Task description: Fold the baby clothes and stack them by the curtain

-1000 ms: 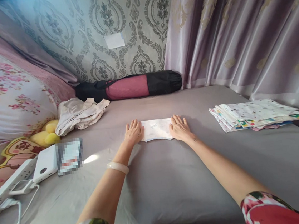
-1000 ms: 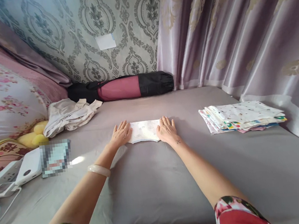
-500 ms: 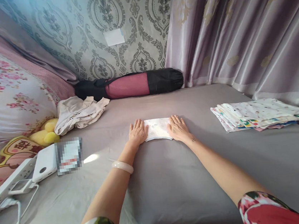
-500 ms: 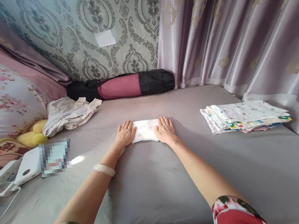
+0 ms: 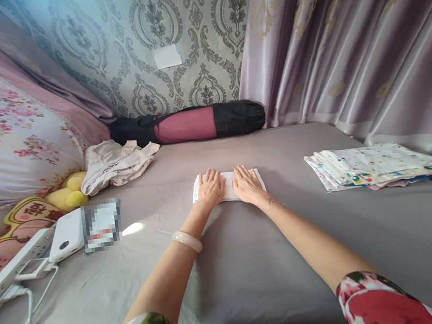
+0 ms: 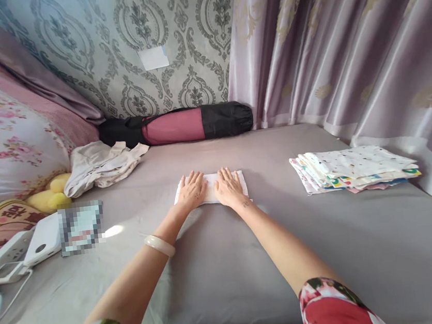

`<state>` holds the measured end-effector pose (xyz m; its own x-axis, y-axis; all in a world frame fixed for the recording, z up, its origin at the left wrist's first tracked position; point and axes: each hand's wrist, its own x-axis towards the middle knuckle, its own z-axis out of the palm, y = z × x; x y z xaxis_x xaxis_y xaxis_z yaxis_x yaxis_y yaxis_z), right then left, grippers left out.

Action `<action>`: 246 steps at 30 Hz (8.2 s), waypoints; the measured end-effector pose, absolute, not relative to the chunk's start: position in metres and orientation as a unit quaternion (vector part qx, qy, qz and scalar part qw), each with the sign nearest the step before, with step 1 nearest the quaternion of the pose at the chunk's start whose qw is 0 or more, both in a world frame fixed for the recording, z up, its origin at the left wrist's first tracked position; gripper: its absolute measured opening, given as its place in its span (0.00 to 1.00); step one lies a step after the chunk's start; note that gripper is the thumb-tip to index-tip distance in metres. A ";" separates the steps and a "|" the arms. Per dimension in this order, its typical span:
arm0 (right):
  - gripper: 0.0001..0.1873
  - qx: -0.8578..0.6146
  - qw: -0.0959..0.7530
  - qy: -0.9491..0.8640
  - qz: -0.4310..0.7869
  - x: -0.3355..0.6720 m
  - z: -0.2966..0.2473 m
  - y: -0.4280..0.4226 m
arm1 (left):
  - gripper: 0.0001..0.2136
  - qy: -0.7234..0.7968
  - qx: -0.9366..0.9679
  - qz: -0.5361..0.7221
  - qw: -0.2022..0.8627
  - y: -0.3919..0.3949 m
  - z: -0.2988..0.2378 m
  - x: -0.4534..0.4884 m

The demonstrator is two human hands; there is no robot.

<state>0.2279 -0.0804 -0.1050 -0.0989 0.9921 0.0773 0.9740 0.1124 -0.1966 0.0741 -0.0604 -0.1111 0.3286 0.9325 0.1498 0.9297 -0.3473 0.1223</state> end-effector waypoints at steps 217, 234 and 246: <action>0.07 -0.796 0.173 -0.530 0.235 0.320 -0.105 -0.052 | 0.08 0.743 0.541 0.224 0.323 -0.034 -0.089 -0.006; 0.15 -0.789 0.203 -0.495 0.302 0.302 -0.084 -0.064 | 0.14 0.741 0.536 0.218 0.341 -0.044 -0.062 0.009; 0.09 -0.765 0.278 -0.487 0.316 0.312 -0.065 -0.075 | 0.11 0.694 0.593 0.237 0.332 -0.042 -0.044 0.018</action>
<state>0.3125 -0.0754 -0.0650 0.3263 0.9212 -0.2120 0.5695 -0.3706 -0.7337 0.0183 -0.0423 -0.0441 -0.0747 0.9809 -0.1798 0.6658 0.1833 0.7233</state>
